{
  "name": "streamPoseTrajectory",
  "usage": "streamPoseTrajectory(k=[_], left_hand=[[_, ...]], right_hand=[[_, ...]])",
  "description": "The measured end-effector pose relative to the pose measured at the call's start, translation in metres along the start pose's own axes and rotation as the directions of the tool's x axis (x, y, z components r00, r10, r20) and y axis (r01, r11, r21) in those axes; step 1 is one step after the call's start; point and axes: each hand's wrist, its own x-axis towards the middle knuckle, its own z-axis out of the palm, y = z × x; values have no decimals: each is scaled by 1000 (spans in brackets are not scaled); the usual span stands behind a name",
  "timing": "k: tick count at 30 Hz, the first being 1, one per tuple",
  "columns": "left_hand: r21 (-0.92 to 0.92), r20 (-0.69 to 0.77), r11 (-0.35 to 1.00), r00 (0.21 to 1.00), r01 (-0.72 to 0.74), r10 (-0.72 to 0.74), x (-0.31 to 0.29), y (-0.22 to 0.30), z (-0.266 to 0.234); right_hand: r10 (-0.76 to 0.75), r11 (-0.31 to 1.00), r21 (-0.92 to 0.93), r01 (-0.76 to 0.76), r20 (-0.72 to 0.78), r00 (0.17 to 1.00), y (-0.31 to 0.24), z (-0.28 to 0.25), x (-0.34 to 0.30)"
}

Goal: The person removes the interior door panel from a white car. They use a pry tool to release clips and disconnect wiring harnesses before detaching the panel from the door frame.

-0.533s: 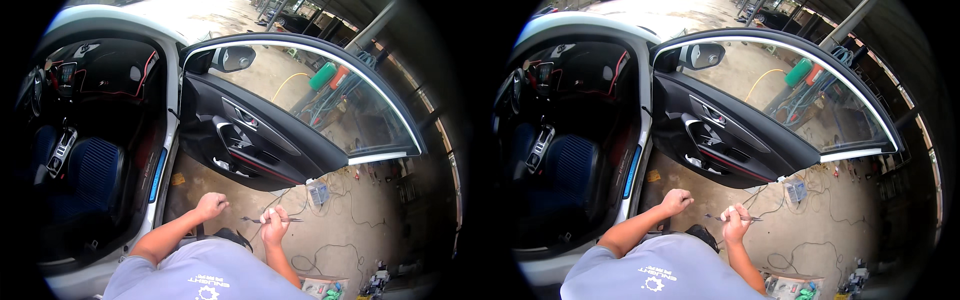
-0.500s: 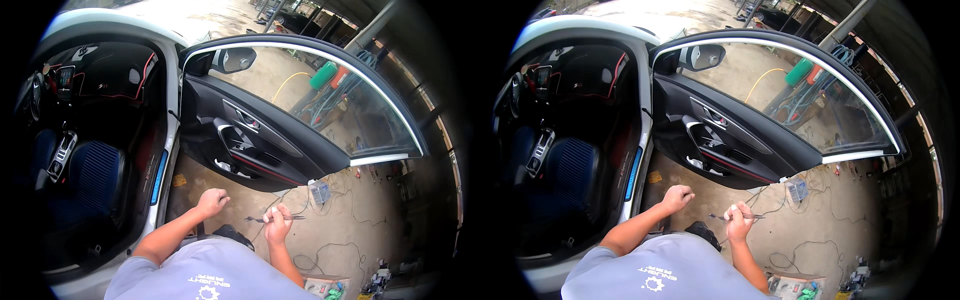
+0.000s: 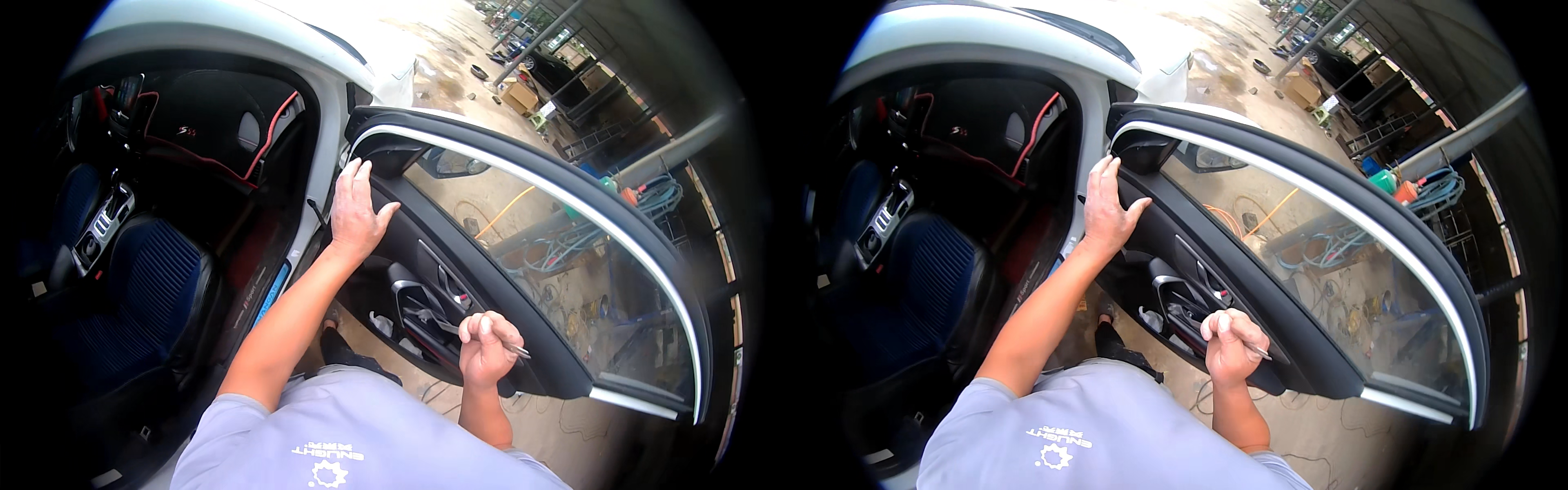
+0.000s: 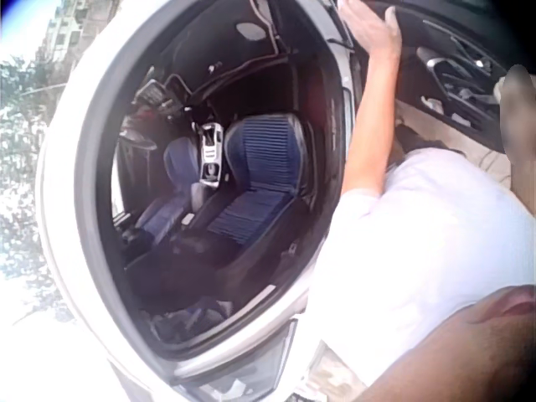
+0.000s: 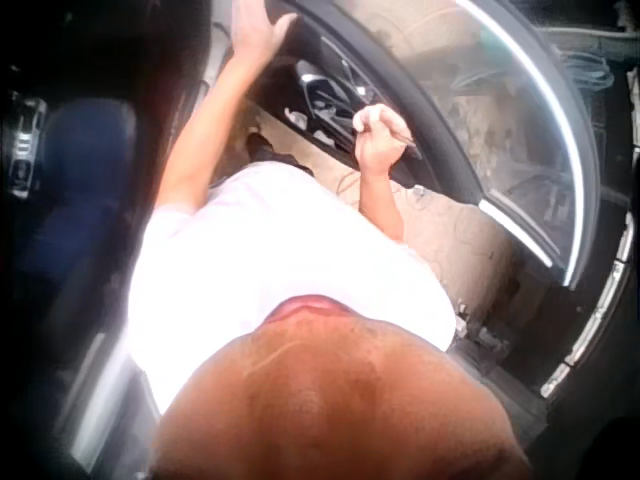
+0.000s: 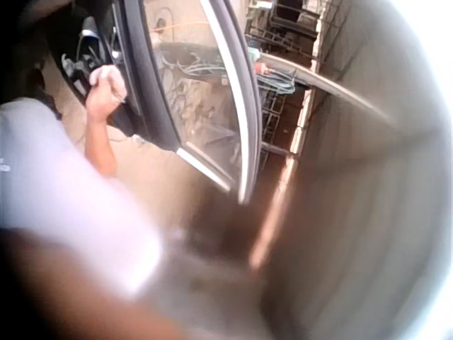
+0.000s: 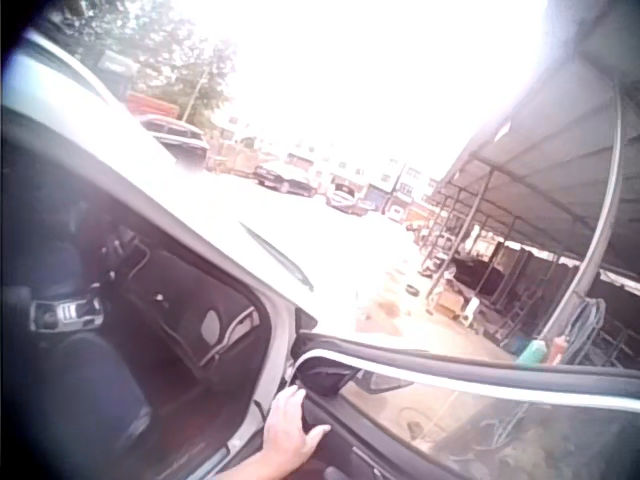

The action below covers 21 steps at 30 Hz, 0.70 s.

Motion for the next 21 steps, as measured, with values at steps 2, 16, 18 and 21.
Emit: streamPoseTrajectory(k=[2,16,18,21], left_hand=[[-5,-61,1000,998,-30,30,21,-7,21],[-109,-237,992,971,-69,41,41,-40,82],[-127,-261,989,965,-69,34,45,-40,84],[-186,-273,981,962,-59,7,45,-40,85]], right_hand=[[-168,985,2,171,202,965,8,7,47],[-539,796,281,537,732,416,49,110,194],[-507,784,241,572,780,366,53,123,195],[-420,770,146,621,849,321,57,136,195]])
